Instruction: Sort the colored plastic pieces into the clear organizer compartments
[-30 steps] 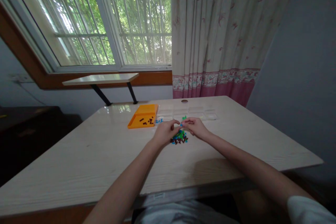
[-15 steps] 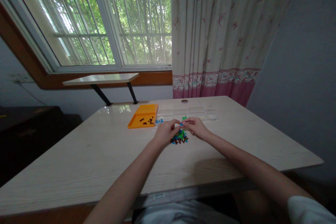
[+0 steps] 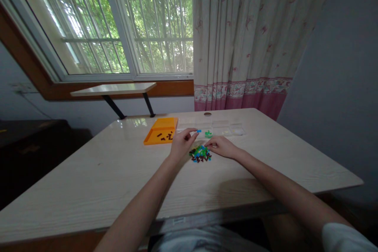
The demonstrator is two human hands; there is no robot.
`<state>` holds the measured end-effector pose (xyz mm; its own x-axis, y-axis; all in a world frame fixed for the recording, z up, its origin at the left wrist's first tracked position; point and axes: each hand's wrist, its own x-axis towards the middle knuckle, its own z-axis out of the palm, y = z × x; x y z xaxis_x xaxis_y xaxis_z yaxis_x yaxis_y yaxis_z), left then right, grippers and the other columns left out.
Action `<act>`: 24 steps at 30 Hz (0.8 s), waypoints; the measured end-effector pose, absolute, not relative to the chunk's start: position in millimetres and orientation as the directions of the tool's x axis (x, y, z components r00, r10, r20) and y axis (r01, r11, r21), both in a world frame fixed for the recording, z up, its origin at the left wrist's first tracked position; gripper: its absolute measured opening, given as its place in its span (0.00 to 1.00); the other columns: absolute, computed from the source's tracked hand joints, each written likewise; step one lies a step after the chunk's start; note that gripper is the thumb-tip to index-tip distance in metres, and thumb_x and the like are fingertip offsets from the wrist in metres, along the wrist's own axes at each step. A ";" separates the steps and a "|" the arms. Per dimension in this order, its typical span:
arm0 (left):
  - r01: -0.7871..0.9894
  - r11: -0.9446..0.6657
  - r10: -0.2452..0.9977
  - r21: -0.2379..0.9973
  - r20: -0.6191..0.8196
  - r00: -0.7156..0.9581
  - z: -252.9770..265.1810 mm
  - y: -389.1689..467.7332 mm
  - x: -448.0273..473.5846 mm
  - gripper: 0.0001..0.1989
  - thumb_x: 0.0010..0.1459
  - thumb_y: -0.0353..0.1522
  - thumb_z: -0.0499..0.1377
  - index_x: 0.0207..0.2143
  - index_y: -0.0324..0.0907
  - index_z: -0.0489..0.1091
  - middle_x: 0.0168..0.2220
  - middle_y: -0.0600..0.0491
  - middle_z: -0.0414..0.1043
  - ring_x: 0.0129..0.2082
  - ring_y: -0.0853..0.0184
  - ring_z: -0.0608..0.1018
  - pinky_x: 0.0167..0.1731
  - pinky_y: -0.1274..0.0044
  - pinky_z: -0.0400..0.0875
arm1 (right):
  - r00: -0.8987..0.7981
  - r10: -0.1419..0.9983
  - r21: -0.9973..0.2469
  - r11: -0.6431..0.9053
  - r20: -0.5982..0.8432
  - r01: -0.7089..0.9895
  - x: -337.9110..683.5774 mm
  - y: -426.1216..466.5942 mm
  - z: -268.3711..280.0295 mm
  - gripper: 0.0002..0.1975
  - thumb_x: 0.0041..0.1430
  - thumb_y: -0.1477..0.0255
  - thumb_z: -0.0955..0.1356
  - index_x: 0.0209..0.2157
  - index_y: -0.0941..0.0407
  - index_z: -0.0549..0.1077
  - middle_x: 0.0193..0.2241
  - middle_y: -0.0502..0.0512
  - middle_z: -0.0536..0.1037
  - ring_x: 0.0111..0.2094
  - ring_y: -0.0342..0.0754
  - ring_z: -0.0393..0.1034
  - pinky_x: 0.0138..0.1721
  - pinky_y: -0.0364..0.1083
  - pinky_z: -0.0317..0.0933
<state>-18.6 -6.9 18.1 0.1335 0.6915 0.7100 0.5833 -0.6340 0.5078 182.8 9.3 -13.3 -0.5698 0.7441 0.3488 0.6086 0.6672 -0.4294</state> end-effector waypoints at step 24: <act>0.549 -0.667 0.656 0.503 0.746 0.113 19.5 -8.2 -17.4 0.12 0.52 0.38 0.55 0.33 0.40 0.72 0.13 0.62 0.56 0.14 0.78 0.59 0.17 0.86 0.54 | -0.565 0.755 -0.468 0.652 0.332 0.596 183.7 11.5 -15.4 0.05 0.51 0.75 0.65 0.31 0.58 0.72 0.28 0.53 0.74 0.32 0.44 0.68 0.35 0.41 0.58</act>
